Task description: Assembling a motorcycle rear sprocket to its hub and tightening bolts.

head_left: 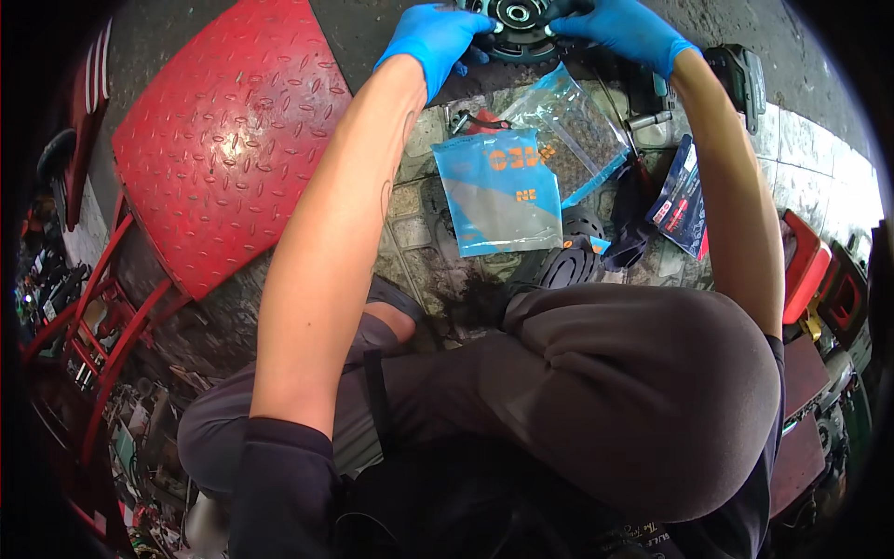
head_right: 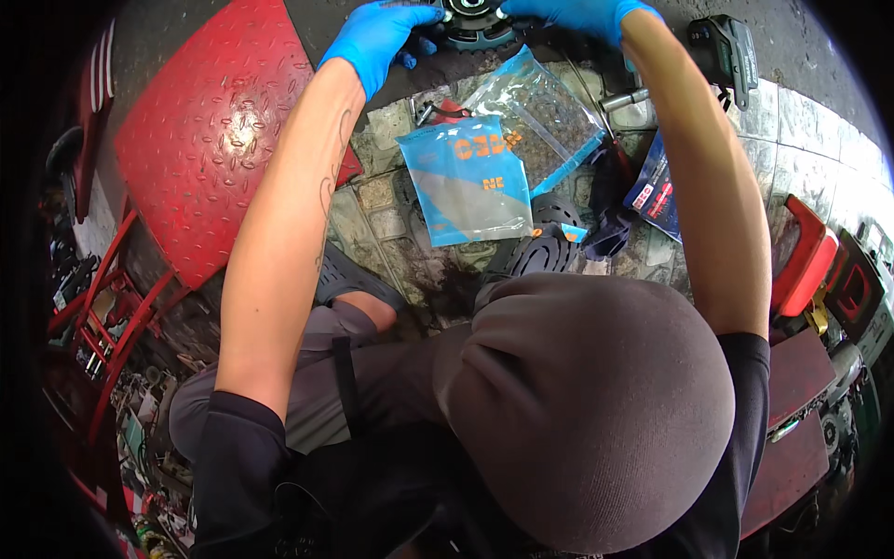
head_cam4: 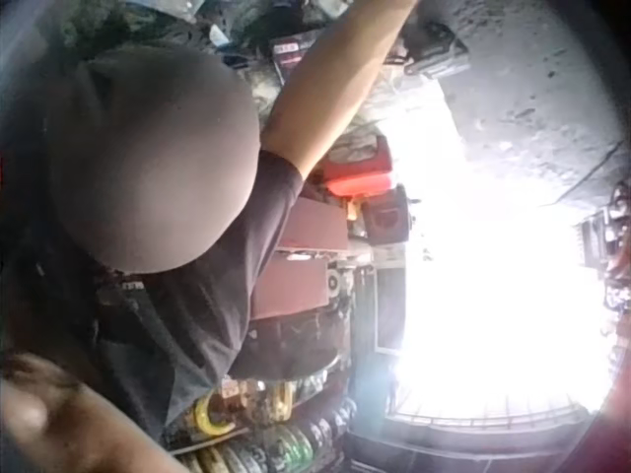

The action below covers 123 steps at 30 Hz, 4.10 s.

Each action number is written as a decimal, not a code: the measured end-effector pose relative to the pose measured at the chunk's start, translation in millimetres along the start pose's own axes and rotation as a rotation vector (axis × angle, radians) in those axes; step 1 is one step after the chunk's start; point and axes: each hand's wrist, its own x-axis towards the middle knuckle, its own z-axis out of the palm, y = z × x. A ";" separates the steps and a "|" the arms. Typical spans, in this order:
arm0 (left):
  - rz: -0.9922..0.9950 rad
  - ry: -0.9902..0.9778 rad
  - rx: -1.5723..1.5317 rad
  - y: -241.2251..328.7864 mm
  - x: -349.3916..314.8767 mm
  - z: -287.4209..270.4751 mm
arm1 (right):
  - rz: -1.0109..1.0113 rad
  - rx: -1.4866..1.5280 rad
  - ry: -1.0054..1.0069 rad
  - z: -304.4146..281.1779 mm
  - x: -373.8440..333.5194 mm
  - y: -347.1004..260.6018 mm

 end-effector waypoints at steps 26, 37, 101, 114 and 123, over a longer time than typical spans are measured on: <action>1.355 0.454 0.963 -30.1 8.4 24.2 | 0.080 0.277 0.149 32.9 -19.1 10.3; 0.744 0.154 -0.137 -19.1 1.0 -47.6 | -0.172 0.219 0.331 45.8 -25.6 -38.6; -0.024 -0.329 -1.196 -57.3 -115.6 -23.4 | -0.406 0.246 0.245 83.6 -98.0 -62.6; -0.059 -0.275 -1.091 -63.7 -114.4 -21.1 | -0.595 -0.394 0.466 102.9 -92.4 -73.7; -0.073 -0.319 -1.112 -65.9 -115.3 -21.8 | -0.557 -0.178 0.437 88.8 -85.0 -67.7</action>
